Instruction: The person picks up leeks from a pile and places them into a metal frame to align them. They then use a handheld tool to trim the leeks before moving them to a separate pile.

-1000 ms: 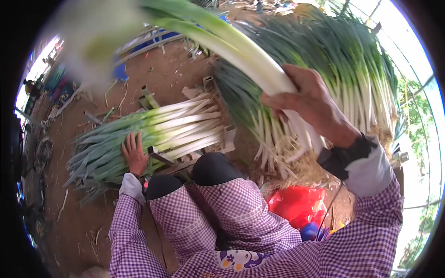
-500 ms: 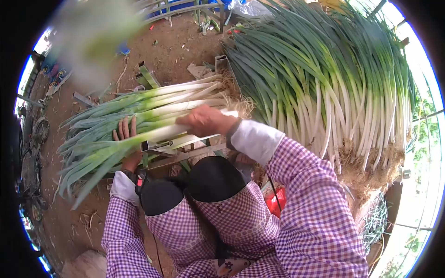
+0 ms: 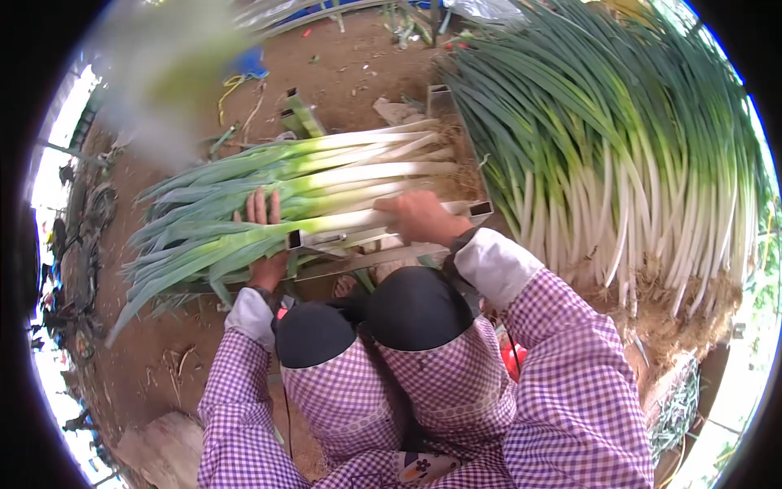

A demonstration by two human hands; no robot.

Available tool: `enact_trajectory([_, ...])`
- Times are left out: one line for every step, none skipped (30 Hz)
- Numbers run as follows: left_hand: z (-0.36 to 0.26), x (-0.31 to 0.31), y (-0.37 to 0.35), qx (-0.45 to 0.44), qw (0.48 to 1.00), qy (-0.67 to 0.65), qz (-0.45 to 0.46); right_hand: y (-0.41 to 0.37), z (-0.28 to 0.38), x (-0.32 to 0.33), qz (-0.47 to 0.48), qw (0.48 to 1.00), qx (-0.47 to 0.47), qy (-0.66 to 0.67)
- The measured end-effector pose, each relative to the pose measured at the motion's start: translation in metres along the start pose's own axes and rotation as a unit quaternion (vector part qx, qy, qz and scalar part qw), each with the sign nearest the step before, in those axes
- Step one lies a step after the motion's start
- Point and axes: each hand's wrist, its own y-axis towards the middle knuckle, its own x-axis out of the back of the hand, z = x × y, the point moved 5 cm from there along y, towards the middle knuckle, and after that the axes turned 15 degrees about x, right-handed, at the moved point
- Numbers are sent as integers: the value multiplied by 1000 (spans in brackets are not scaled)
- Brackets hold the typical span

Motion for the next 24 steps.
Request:
enact_trajectory([0, -1, -2, 18, 1000, -17, -2, 1, -1, 0, -1, 1000, 4, -2])
enact_trajectory([0, -4, -5, 36, 999, -35, -4, 2, -2, 1, -3, 1000, 8, -3])
enact_trajectory([0, -6, -8, 56, 997, -57, -7, 3, -3, 0, 1, 1000, 4, -4])
enact_trajectory([0, -8, -11, 75, 994, -80, -11, 3, -5, -1, 3, 1000, 1, -4])
enact_trajectory([1, -9, -14, 97, 989, -108, -13, 4, -6, -2, 6, 1000, -2, -3])
enact_trajectory([2, -9, -21, 115, 984, -135, -18, 5, -6, -4, 8, 1000, -8, -1])
enact_trajectory([2, -8, -27, 132, 978, -162, -24, 4, -5, -3, 10, 1000, -14, 0])
enact_trajectory([2, -7, -33, 146, 971, -189, -35, 5, -5, -2, 13, 1000, -21, 0])
enact_trajectory([4, -9, -38, 164, 967, -193, 12, 5, -4, 1, 19, 999, -28, 0])
enact_trajectory([5, -12, -43, 183, 962, -194, 58, 5, -3, 3, 25, 999, -35, 1])
enact_trajectory([9, -19, -53, 207, 950, -170, 162, 6, -1, 3, 32, 999, -41, 2])
enact_trajectory([14, -24, -65, 229, 926, -146, 264, 7, -1, 2, 37, 998, -46, 7])
enact_trajectory([19, -20, -75, 228, 939, -145, 214, 8, -1, 2, 42, 998, -52, 11])
enact_trajectory([23, -16, -85, 224, 950, -144, 164, 9, -2, 2, 47, 997, -58, 14])
enact_trajectory([26, -11, -95, 219, 958, -143, 114, 12, -2, 1, 52, 997, -62, 17])
enact_trajectory([28, 1, -102, 214, 964, -145, 54, 12, -2, -1, 58, 996, -67, 20])
enact_trajectory([37, 7, -113, 268, 937, -222, 29, 12, -2, -2, 64, 995, -73, 22])
enact_trajectory([46, 14, -123, 318, 901, -297, 1, 14, 1, -2, 44, 998, -47, 12])
enact_trajectory([54, 18, -131, 362, 855, -369, -26, 16, 0, -3, 53, 998, -43, 4])
enact_trajectory([68, 17, -141, 420, 789, -447, -21, 15, -2, -6, 56, 997, -57, 4])
enact_trajectory([76, 30, -138, 479, 679, -555, 24, 16, 0, -7, 60, 996, -71, 3])
enact_trajectory([90, 25, -144, 505, 574, -645, -11, 17, 0, -8, 73, 994, -85, 3])
enact_trajectory([105, 19, -149, 519, 456, -722, -47, 18, 0, -9, 76, 993, -91, -2])
enact_trajectory([119, 19, -150, 508, 374, -773, -57, 16, 0, -9, 78, 992, -97, -7])
